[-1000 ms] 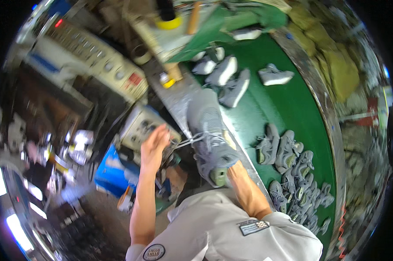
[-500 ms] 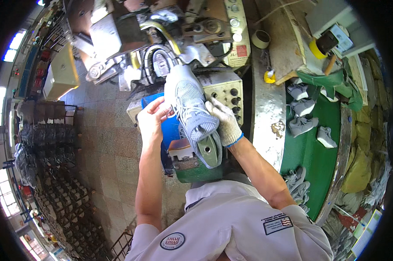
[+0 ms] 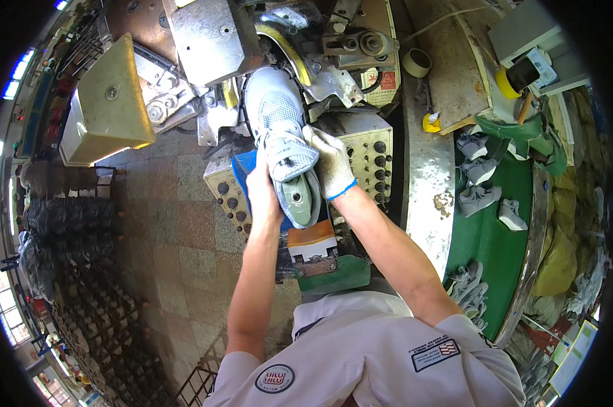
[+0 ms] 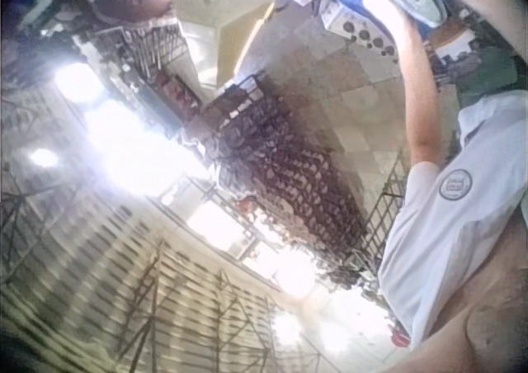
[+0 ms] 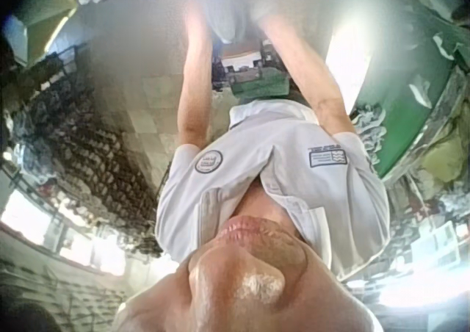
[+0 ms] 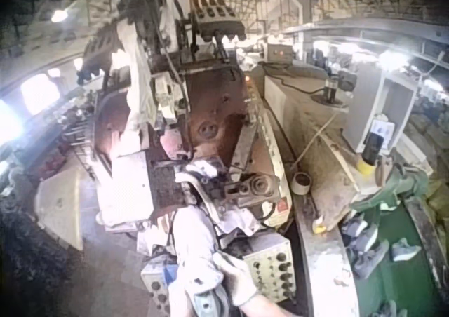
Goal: The person picks up shoes from a conveyor belt, places them onto a machinery mount to shape them, and then returns the shoes to the conveyor belt.
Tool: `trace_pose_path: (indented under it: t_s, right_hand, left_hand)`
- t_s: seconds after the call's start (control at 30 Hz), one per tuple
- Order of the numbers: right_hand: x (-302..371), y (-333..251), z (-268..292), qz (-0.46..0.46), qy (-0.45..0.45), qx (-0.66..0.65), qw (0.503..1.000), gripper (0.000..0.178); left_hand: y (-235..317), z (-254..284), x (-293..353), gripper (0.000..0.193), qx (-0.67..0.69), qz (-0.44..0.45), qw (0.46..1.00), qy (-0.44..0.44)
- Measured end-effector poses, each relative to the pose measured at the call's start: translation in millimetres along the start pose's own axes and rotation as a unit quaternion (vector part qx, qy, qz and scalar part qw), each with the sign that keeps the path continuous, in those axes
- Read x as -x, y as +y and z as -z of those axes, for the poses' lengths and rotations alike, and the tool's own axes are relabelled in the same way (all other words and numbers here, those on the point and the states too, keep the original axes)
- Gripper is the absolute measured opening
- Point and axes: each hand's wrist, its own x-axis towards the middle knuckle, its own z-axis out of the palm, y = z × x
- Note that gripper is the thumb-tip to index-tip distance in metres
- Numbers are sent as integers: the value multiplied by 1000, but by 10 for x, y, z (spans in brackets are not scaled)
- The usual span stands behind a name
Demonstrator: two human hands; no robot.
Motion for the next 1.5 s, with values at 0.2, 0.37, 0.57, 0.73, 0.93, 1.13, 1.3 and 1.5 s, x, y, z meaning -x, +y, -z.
trace_pose_path:
  t_s: [0.2, 0.37, 0.57, 0.73, 0.93, 1.13, 1.3, 1.5]
  right_hand:
    - [-23, 146, 19, 68, -4, 31, 997, 28]
    - [-7, 146, 41, 3, 15, -18, 1000, 25]
    - [-83, 216, -18, -20, 31, -63, 997, 26]
    - [-128, 207, 9, 25, 32, -7, 999, 25]
    - [65, 168, 269, -20, 68, 35, 997, 36]
    - [1035, -212, 1213, 46, 149, 38, 987, 55]
    - [1508, -419, 1397, 67, 120, 149, 979, 52]
    - [1478, -548, 1278, 10, 107, 71, 992, 45]
  left_hand:
    - [-18, 56, -16, 43, -22, -9, 998, -51]
    - [-219, 184, -200, 41, -30, -71, 994, -73]
    - [-308, 313, -348, 42, -119, -164, 976, -82]
    - [-218, 226, -286, 43, -190, -222, 949, -121]
    - [-385, 552, -184, 51, -118, -76, 990, -3]
    - [-1749, 1572, 645, 57, -540, -46, 840, -22]
    - [-2590, 1600, 483, 56, -556, -95, 825, 4]
    - [-2173, 2024, 308, 53, -526, 2, 849, -46]
